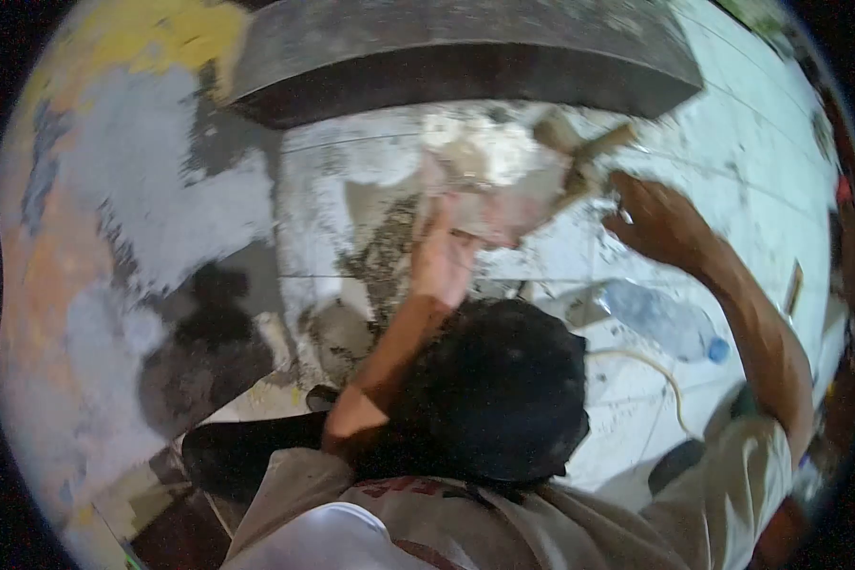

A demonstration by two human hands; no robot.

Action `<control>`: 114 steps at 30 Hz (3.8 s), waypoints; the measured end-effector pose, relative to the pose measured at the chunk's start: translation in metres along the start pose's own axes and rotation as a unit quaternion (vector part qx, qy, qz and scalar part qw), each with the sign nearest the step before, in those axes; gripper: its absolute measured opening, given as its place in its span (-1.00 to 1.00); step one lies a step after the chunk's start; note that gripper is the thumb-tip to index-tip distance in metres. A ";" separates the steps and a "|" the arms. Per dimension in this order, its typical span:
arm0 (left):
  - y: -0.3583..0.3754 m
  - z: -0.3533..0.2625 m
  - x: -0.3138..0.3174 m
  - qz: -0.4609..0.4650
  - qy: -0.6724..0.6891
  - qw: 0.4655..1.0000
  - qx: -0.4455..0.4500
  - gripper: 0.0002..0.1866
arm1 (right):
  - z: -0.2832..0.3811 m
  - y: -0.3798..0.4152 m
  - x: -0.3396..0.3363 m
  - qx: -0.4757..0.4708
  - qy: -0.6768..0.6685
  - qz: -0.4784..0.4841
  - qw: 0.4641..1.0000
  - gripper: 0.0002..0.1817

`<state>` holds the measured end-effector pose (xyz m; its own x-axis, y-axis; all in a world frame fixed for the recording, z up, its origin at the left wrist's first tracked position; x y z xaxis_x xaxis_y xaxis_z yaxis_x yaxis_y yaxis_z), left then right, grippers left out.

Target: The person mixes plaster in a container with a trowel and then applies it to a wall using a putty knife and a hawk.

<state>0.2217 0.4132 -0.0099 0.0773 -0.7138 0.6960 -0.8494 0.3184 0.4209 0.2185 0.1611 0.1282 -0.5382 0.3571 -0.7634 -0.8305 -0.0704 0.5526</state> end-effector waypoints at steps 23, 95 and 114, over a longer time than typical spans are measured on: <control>0.005 -0.092 -0.036 -0.103 0.062 0.979 0.166 -0.61 | 0.200 -0.124 0.124 -0.192 -0.858 -0.008 0.476 -0.51; 0.331 -0.338 0.014 -0.232 -0.929 0.155 0.244 -0.49 | 0.371 -0.242 -0.030 -0.350 -0.698 0.095 0.617 -0.56; 0.417 -0.404 -0.025 -0.349 -0.800 -0.266 0.410 -0.62 | 0.372 -0.237 0.261 -0.110 -0.628 0.190 0.746 -0.62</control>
<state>0.0762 0.8156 0.3833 0.7296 0.6678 -0.1473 -0.6000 0.5219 -0.6064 0.3283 0.6174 -0.0773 -0.2960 0.8543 0.4273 -0.7295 -0.4909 0.4763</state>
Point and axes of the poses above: each hand's wrist, its own y-axis away from the middle knuckle, its own x-axis out of the palm, z = x × y, the point moved 6 cm from there along -y, towards the middle knuckle, and after that the axes turned 11 degrees about -y, right-handed, at the moved point
